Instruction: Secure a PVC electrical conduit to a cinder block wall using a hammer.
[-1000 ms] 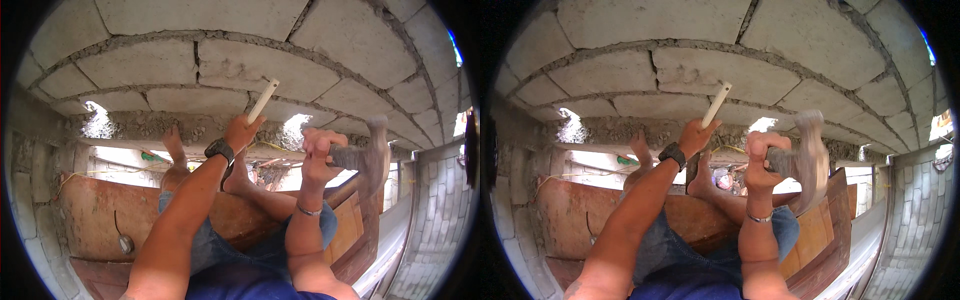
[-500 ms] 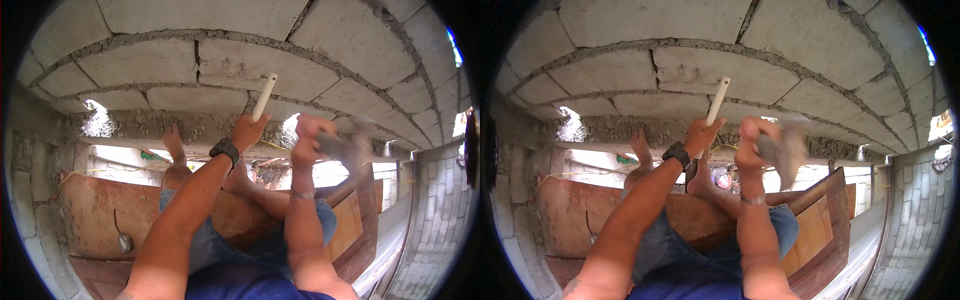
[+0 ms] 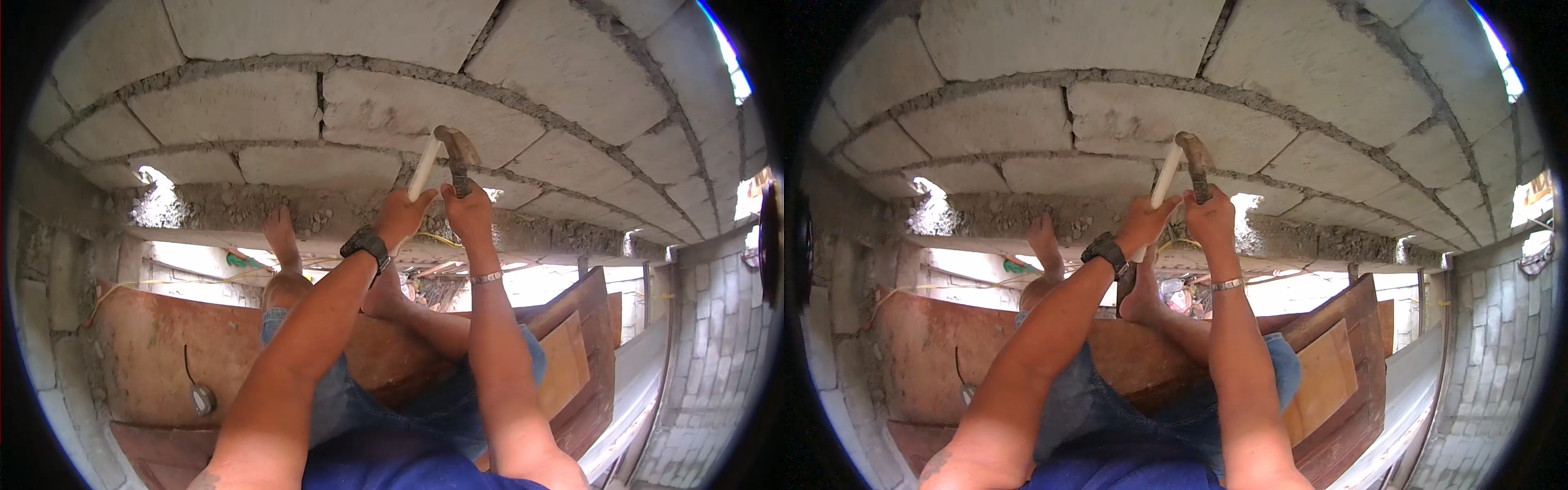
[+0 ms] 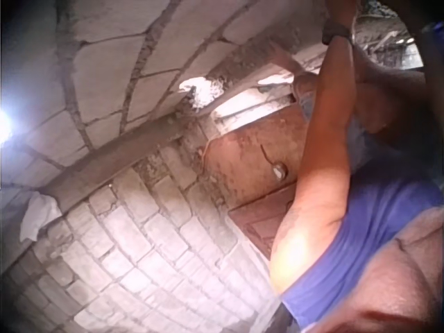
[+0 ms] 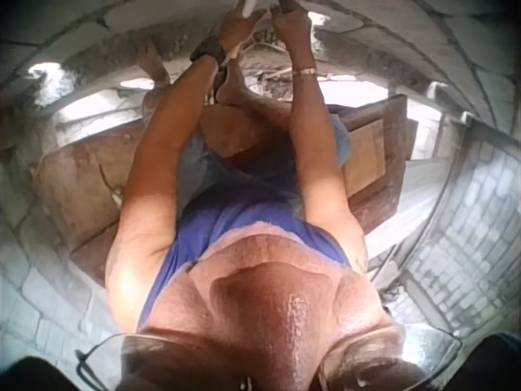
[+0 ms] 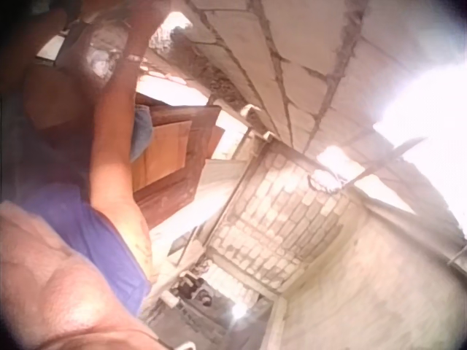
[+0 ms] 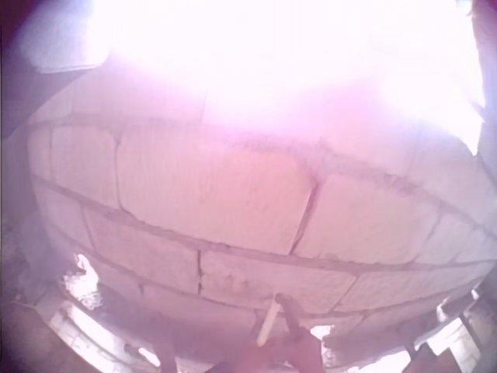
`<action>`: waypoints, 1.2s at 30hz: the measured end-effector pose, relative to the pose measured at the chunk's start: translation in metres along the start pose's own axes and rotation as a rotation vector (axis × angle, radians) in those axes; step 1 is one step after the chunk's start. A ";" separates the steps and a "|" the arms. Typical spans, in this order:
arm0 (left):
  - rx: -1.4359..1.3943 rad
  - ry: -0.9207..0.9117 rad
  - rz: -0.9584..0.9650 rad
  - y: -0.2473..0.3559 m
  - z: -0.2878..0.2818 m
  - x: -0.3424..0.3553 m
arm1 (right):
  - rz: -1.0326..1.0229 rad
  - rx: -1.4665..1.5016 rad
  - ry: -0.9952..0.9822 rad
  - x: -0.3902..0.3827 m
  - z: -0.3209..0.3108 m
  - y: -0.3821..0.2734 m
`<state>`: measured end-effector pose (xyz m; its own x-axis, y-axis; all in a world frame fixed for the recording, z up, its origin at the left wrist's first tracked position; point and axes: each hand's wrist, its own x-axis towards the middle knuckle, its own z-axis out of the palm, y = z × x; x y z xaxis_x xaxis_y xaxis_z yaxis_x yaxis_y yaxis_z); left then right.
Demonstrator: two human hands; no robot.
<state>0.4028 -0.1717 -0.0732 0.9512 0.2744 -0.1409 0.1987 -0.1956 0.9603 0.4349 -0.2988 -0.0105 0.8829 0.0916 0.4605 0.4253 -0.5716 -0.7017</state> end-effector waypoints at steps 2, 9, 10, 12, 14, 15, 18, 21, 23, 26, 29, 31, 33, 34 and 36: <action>0.057 -0.001 -0.024 0.000 -0.008 0.003 | 0.235 -0.121 -0.230 0.003 -0.001 0.008; 0.259 0.057 0.126 0.010 -0.026 -0.019 | 0.510 0.252 -0.118 -0.089 -0.033 0.007; 0.260 0.067 0.121 0.009 -0.025 -0.019 | 0.514 0.255 -0.110 -0.098 -0.034 0.011; 0.271 0.080 0.158 0.015 -0.027 -0.021 | 0.567 0.365 -0.100 -0.112 -0.035 0.012; 0.280 0.091 0.197 0.017 -0.027 -0.020 | 0.617 0.473 -0.087 -0.117 -0.034 0.015; 0.276 0.090 0.198 0.015 -0.025 -0.018 | 0.615 0.489 -0.082 -0.118 -0.032 0.017; 0.255 0.105 0.199 0.013 -0.023 -0.015 | 0.601 0.487 -0.081 -0.117 -0.032 0.013; 0.221 0.119 0.182 0.014 -0.020 -0.014 | 0.569 0.452 -0.092 -0.115 -0.034 0.009; 0.204 0.118 0.165 0.014 -0.019 -0.013 | 0.548 0.437 -0.100 -0.114 -0.036 0.007; 0.160 0.090 0.149 0.014 -0.019 -0.013 | 0.548 0.439 -0.088 -0.112 -0.039 0.001; 0.159 0.089 0.159 0.016 -0.020 -0.012 | 0.508 0.462 -0.085 -0.110 -0.039 0.002; 0.151 0.076 0.158 0.015 -0.019 -0.011 | 0.423 0.360 -0.077 -0.108 -0.041 0.006; 0.156 0.060 0.162 0.009 -0.022 -0.007 | 0.300 0.306 -0.001 -0.101 -0.046 -0.005; 0.158 0.036 0.171 0.005 -0.022 -0.005 | 0.178 0.247 0.081 -0.097 -0.053 -0.016; 0.151 0.033 0.170 -0.005 -0.020 0.002 | -0.105 0.428 0.072 -0.079 -0.076 -0.061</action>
<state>0.3987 -0.1518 -0.0736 0.9662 0.2562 0.0299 0.0720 -0.3792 0.9225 0.3241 -0.3327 0.0374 0.8209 0.0650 0.5674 0.5693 -0.1720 -0.8039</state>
